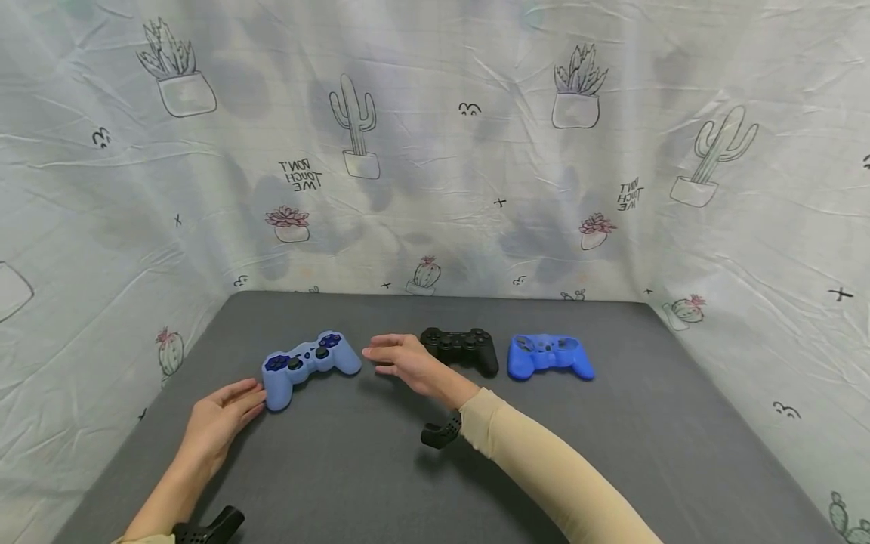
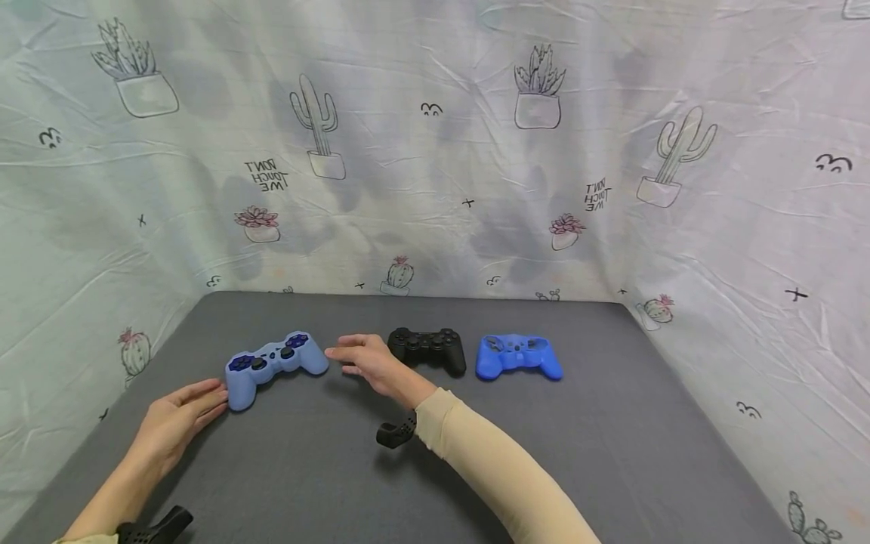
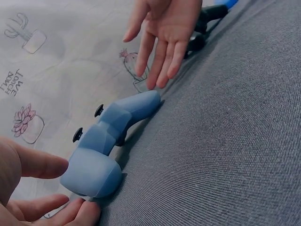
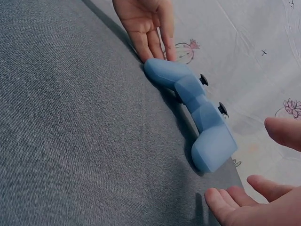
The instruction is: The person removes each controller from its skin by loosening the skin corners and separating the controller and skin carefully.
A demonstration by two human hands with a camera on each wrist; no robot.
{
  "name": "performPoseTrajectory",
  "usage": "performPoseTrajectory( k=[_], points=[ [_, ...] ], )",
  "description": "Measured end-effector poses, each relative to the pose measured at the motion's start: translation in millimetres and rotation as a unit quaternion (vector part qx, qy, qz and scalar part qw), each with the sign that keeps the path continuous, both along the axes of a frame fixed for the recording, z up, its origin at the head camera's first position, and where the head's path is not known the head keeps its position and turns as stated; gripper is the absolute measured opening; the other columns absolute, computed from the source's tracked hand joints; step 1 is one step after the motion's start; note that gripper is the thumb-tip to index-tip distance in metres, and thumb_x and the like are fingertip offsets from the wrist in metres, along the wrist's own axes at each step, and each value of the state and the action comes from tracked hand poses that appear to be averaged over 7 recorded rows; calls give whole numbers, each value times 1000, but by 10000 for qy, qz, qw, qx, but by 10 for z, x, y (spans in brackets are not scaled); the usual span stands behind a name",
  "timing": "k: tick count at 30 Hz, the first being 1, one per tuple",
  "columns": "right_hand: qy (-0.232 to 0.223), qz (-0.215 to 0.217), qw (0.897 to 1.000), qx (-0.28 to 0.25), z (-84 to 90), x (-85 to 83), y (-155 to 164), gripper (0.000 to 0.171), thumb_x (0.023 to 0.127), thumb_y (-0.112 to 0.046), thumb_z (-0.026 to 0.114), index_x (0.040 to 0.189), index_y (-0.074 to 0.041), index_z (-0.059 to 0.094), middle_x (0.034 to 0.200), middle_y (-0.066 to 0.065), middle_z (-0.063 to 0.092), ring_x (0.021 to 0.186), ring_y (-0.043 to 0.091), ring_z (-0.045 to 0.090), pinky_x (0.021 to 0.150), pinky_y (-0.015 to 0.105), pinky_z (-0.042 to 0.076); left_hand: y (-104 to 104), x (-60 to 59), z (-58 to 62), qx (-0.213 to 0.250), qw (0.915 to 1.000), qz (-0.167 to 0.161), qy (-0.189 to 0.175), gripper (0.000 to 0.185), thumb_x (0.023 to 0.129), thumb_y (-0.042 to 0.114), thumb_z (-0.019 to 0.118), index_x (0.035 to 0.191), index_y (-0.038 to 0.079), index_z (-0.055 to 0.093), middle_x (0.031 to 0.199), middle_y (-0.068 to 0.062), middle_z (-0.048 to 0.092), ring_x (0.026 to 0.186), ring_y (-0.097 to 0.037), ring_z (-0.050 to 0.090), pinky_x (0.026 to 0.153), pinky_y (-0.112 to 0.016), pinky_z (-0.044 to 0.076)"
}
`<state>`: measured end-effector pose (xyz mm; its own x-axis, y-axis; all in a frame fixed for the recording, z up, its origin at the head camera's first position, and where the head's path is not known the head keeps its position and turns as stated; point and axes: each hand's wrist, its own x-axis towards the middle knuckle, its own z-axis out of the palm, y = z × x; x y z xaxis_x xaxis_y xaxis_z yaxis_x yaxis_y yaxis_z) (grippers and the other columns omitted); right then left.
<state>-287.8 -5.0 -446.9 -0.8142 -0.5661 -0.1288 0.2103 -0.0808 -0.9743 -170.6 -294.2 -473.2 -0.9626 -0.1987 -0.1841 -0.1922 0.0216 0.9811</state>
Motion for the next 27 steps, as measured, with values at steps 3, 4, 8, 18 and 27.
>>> performPoseTrajectory(
  k=[3, 4, 8, 18, 27],
  points=[
    [-122, -100, 9999, 49, -21, -14, -28, 57, 97, -10, 64, 144, 9, 39, 136, 18, 54, 129, 32, 47, 105, 47, 37, 2, -3, 2, 89, 10000, -12, -28, 72, 97, 19, 66, 148, -12, 26, 150, -29, 31, 99, 7, 56, 93, -26, 47],
    [-158, -122, 9998, 66, -30, -19, -38, 57, 97, -11, 65, 144, 9, 39, 136, 17, 54, 130, 32, 46, 105, 47, 37, 5, -4, 3, 137, 9999, -14, -24, 72, 96, 18, 67, 148, -12, 27, 149, -29, 31, 99, 7, 56, 93, -26, 47],
    [-221, -180, 9996, 70, -51, -26, -62, 58, 97, -13, 64, 144, 9, 38, 139, 18, 51, 133, 36, 42, 105, 47, 38, 11, -6, 0, 198, 9998, -57, 64, 71, 96, 17, 67, 147, -13, 28, 147, -28, 35, 99, 6, 57, 93, -26, 47],
    [-399, -67, 9988, -283, -91, -82, -110, 52, 98, -5, 60, 143, 12, 39, 143, 25, 45, 133, 35, 42, 105, 46, 37, 13, -3, 19, 138, 9999, -32, 69, 68, 96, 18, 67, 145, -13, 32, 146, -26, 38, 100, 5, 58, 92, -26, 47],
    [-554, 174, 9976, -367, -150, -100, -141, 45, 99, -1, 56, 140, 13, 43, 137, 20, 52, 125, 29, 51, 105, 43, 39, 11, 18, 3, 80, 9999, 43, 86, 62, 95, 13, 67, 142, -14, 37, 133, -18, 52, 98, 3, 60, 90, -25, 48]
  ],
)
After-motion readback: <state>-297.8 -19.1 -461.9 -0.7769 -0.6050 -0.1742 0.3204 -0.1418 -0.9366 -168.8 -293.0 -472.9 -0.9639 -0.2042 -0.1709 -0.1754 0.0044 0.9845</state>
